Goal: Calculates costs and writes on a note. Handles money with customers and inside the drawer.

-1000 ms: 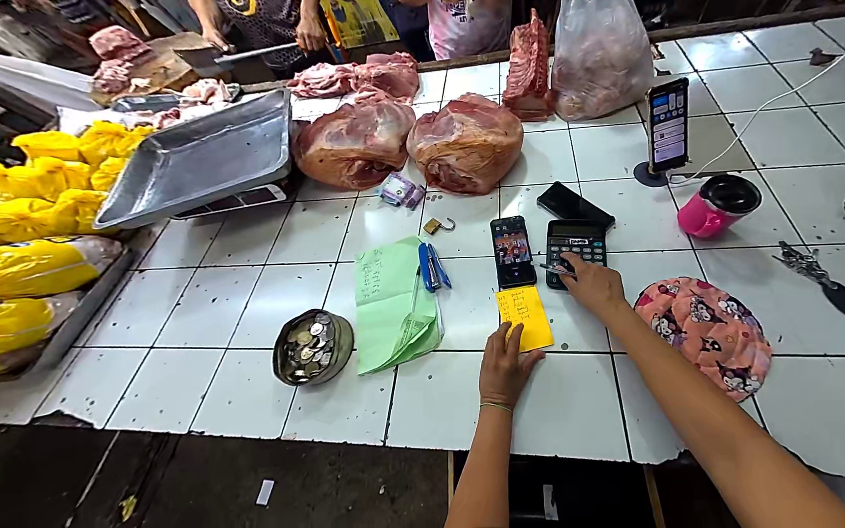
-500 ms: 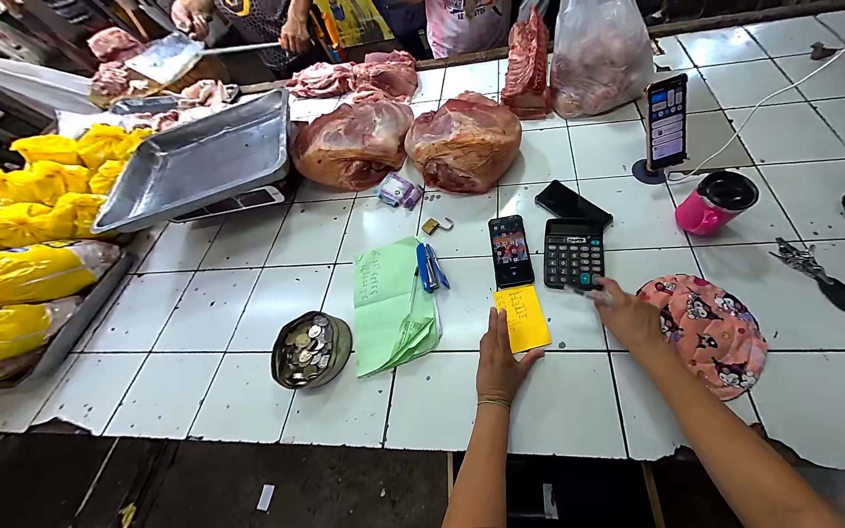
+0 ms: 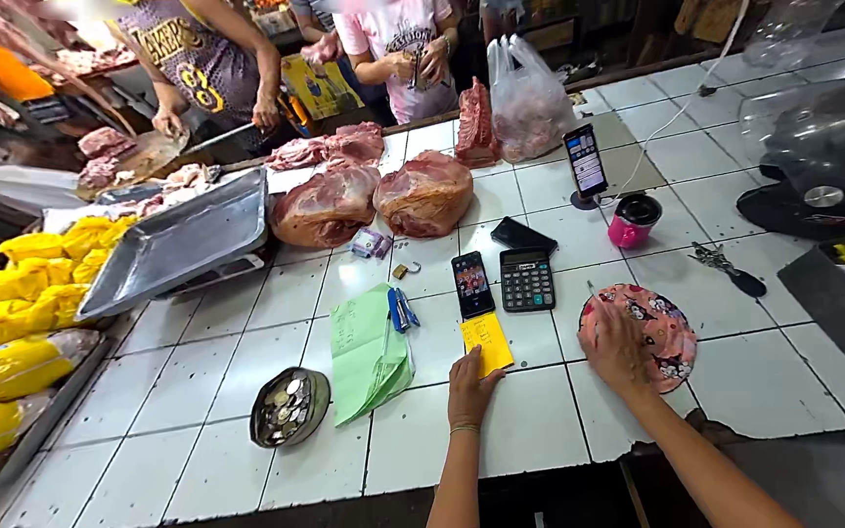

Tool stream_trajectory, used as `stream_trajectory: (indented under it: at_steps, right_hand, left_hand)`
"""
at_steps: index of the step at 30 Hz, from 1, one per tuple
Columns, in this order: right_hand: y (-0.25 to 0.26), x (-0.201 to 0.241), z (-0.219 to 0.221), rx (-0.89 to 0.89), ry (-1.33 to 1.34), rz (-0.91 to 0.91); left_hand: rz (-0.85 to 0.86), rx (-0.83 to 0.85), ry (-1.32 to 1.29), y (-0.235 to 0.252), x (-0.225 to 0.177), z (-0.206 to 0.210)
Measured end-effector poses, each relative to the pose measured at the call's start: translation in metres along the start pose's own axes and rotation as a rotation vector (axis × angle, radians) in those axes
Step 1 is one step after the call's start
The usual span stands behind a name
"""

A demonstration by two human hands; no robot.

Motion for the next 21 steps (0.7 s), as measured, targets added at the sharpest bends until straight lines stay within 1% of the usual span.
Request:
stream_trajectory:
  at_steps: [1, 4, 6, 7, 11, 16, 19, 21]
  right_hand:
    - [-0.008, 0.007, 0.003, 0.032, 0.029, -0.069]
    - [-0.044, 0.031, 0.027, 0.243, 0.128, -0.240]
    - [-0.064, 0.041, 0.048, 0.378, 0.114, -0.334]
    - [-0.069, 0.043, 0.057, 0.410, 0.076, -0.366]
    - [-0.066, 0.045, 0.065, 0.492, 0.025, -0.358]
    - [-0.063, 0.054, 0.070, 0.567, -0.031, -0.374]
    - [-0.063, 0.072, 0.072, 0.604, 0.010, -0.466]
    - [-0.063, 0.092, 0.077, 0.622, 0.068, -0.566]
  left_hand:
    - [0.019, -0.009, 0.001, 0.000, 0.000, 0.000]
    - [0.031, -0.004, -0.016, 0.000, 0.000, 0.001]
    - [0.018, 0.012, -0.033, -0.001, 0.001, 0.002]
    - [0.009, 0.022, -0.036, -0.001, 0.001, 0.002]
    - [0.015, 0.029, -0.039, -0.002, 0.001, 0.003]
    - [0.106, -0.015, 0.028, 0.000, -0.001, 0.002]
    - [0.133, -0.050, 0.083, -0.001, -0.004, 0.000]
    - [0.079, -0.043, 0.089, 0.002, -0.004, -0.003]
Point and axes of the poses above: each hand's wrist, its own y-axis towards the middle knuckle, its own z-axis out of the palm, x = y × z, the point moved 8 cm from there along y, towards the middle knuckle, and after that the axes turned 9 degrees about z, right-handed, at the moved point
